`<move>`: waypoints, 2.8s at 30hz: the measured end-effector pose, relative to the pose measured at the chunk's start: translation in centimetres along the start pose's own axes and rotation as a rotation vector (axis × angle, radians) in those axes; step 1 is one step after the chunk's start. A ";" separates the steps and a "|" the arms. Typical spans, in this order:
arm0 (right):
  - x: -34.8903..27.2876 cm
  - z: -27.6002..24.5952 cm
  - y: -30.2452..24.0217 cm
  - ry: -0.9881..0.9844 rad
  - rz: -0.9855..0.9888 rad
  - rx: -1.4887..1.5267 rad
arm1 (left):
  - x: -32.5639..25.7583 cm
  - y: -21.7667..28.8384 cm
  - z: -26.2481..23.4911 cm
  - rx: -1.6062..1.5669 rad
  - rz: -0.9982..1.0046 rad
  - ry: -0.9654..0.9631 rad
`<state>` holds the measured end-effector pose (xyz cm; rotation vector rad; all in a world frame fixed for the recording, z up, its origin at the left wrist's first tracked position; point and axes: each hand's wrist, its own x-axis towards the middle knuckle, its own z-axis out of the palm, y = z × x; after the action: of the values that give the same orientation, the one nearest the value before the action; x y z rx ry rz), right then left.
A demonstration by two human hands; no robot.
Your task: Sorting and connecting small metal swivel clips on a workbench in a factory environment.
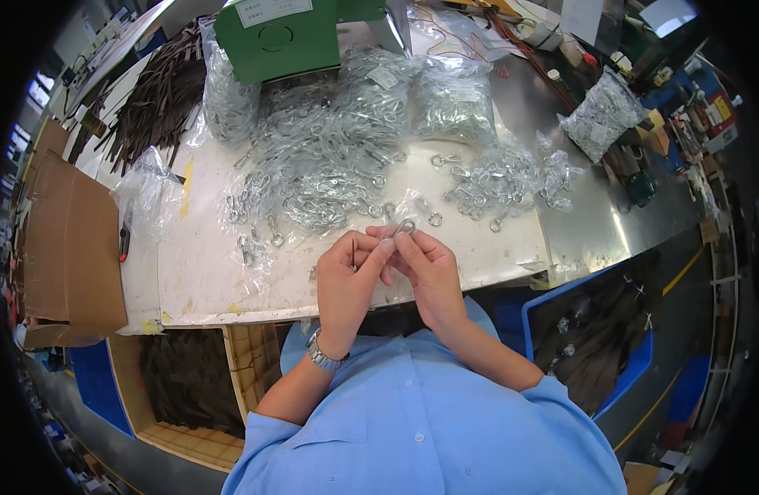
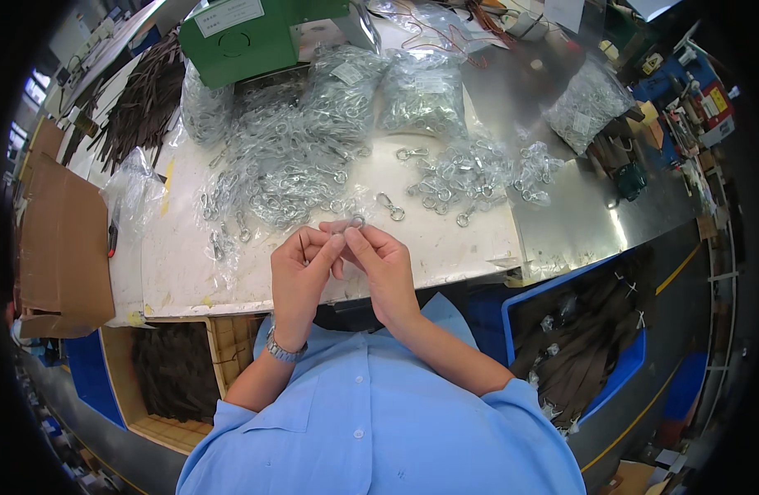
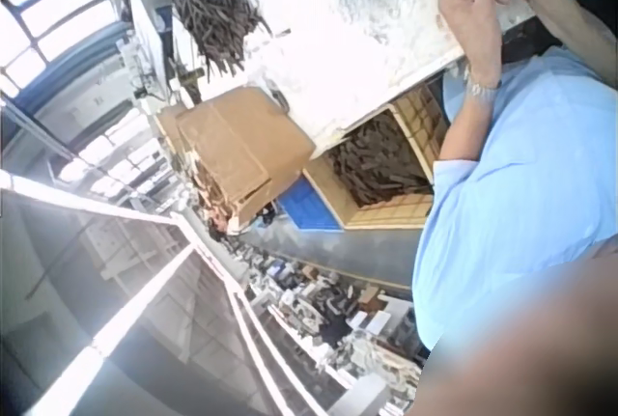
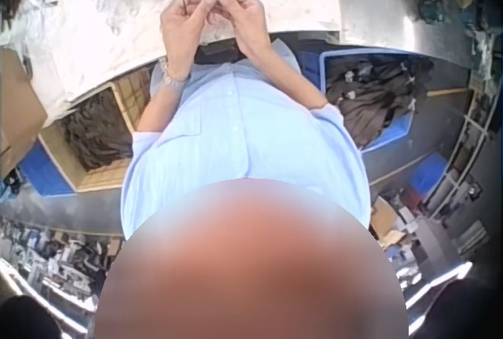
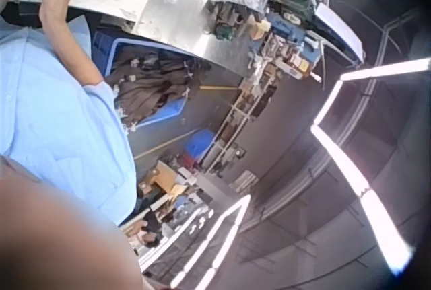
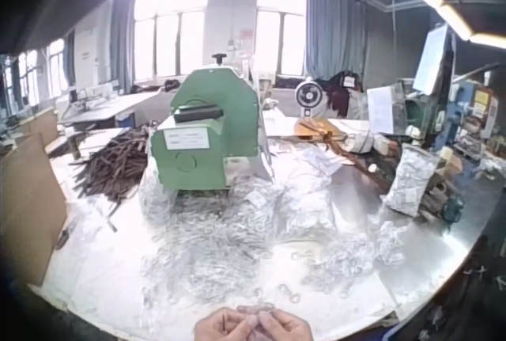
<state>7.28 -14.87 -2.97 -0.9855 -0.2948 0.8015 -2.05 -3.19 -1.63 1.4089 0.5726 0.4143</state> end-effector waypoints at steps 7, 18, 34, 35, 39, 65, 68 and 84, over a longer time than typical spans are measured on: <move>0.0 -1.3 -2.9 0.005 -0.213 -0.453 | 2.1 -0.3 -3.5 0.221 0.204 -0.168; -0.8 -2.0 -2.7 -0.173 -0.716 -1.235 | -0.4 3.7 -2.2 0.122 -0.086 -0.505; 0.3 -8.9 -11.3 0.533 -0.501 -1.333 | 4.4 2.5 -1.8 0.664 0.273 -0.208; 0.0 -8.5 -11.9 0.532 -0.501 -1.328 | 5.1 1.6 -2.2 0.738 0.395 -0.175; -3.0 -5.2 -14.0 -0.047 -0.345 -0.797 | 5.7 0.3 -1.6 0.851 0.553 -0.171; -1.7 -2.9 -9.0 -0.074 -0.382 -0.894 | 4.3 2.8 -2.9 0.584 0.241 -0.166; 0.4 -3.4 -7.2 -0.199 -0.151 -0.946 | 2.7 4.7 -2.2 0.491 0.181 -0.286; 1.3 -5.6 -3.3 -0.300 0.218 -0.327 | 2.1 1.4 -2.0 0.327 0.177 -0.133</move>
<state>12.82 -18.49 -3.46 -1.2166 -0.5982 1.1266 -1.50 -0.22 -0.59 1.7954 0.4199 0.3753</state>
